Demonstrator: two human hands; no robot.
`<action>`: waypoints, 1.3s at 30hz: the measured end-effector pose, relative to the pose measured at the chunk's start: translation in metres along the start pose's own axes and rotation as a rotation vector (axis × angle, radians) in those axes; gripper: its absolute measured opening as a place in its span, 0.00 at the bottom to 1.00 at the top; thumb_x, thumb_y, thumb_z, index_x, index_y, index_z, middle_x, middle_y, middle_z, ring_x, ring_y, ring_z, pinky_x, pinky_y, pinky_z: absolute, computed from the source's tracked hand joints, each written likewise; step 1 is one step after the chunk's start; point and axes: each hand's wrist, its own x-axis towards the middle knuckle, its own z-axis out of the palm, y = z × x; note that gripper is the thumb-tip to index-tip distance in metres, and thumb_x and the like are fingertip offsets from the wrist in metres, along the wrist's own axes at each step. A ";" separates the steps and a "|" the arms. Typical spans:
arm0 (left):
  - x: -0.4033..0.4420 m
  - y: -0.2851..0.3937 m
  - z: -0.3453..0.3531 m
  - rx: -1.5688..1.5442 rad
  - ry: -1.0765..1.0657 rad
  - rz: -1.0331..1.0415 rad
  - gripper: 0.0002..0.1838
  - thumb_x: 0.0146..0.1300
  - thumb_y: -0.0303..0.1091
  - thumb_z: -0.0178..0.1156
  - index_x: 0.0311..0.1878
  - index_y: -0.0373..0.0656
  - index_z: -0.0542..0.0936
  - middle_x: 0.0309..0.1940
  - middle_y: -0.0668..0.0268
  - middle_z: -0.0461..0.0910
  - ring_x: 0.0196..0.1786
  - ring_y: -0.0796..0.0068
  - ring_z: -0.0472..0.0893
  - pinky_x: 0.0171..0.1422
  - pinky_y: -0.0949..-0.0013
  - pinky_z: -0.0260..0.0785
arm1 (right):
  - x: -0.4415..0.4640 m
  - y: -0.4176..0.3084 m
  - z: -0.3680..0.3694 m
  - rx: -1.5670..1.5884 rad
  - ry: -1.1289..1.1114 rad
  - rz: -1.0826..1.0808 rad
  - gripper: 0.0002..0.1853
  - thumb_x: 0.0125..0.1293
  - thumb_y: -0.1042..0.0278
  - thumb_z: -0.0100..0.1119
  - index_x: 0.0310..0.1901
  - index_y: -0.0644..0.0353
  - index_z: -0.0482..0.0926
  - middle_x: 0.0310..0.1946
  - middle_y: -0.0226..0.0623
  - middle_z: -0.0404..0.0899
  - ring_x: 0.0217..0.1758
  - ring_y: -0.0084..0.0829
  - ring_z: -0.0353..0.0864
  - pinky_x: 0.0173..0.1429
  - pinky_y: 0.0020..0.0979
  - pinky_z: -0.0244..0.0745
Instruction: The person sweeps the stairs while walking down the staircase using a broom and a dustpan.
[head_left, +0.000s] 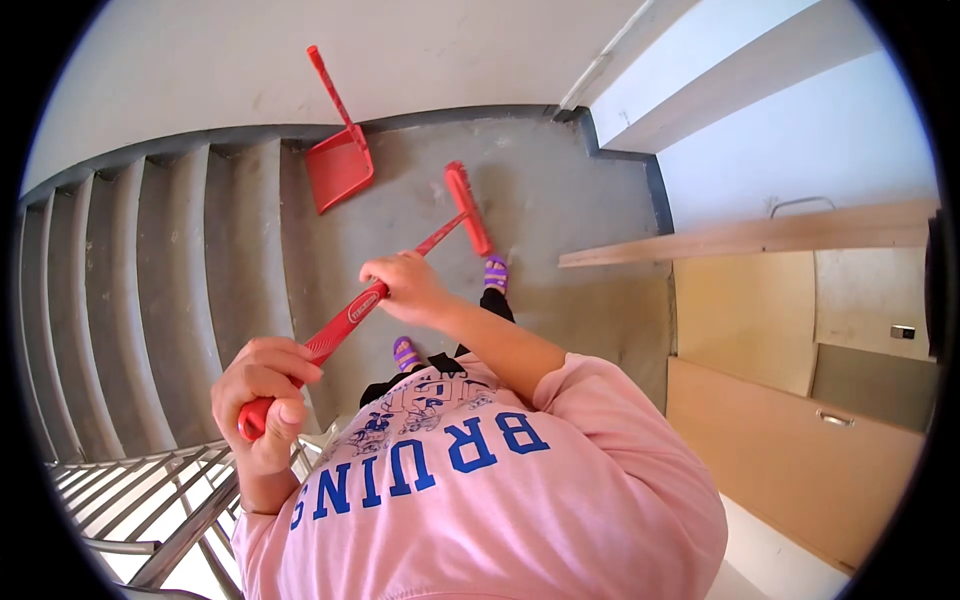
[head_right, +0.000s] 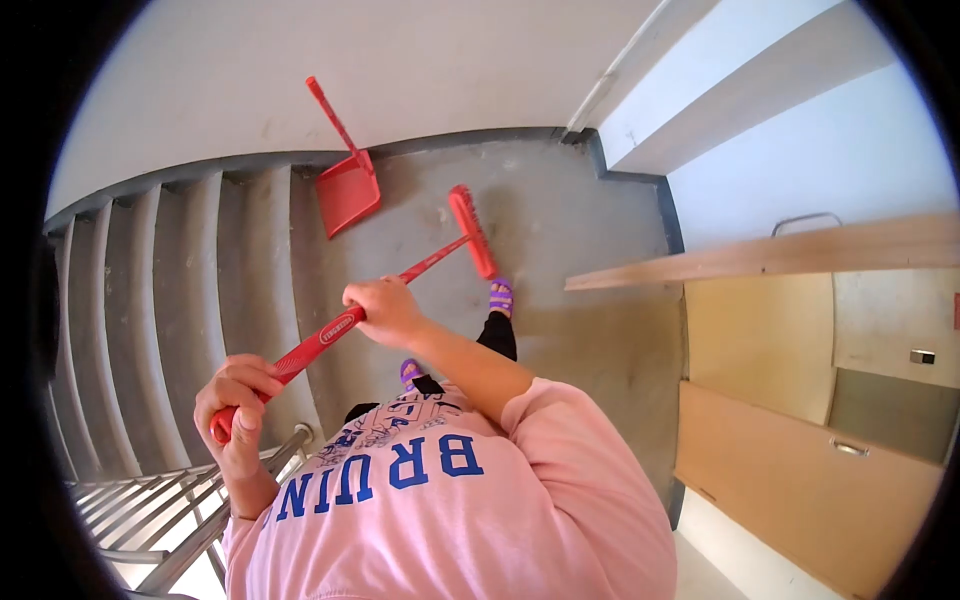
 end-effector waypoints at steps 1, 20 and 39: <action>0.011 -0.005 0.012 -0.027 -0.031 -0.038 0.18 0.56 0.46 0.62 0.23 0.41 0.73 0.27 0.58 0.80 0.37 0.62 0.78 0.41 0.65 0.68 | 0.003 0.016 -0.021 -0.016 0.011 0.009 0.09 0.48 0.70 0.60 0.33 0.55 0.72 0.24 0.32 0.75 0.31 0.38 0.76 0.39 0.39 0.66; 0.157 -0.121 0.291 -0.457 -0.321 -0.719 0.05 0.65 0.30 0.56 0.36 0.38 0.74 0.49 0.63 0.77 0.41 0.82 0.71 0.48 0.77 0.64 | -0.091 0.284 -0.222 -0.293 0.085 0.575 0.06 0.48 0.69 0.58 0.31 0.53 0.75 0.29 0.32 0.77 0.39 0.40 0.76 0.44 0.42 0.63; 0.206 -0.055 0.156 0.011 -0.305 -0.263 0.08 0.58 0.29 0.61 0.28 0.35 0.75 0.36 0.59 0.81 0.36 0.72 0.76 0.39 0.70 0.67 | 0.035 0.179 -0.150 0.004 0.017 0.439 0.01 0.53 0.68 0.54 0.28 0.52 0.74 0.26 0.34 0.77 0.36 0.40 0.77 0.43 0.43 0.63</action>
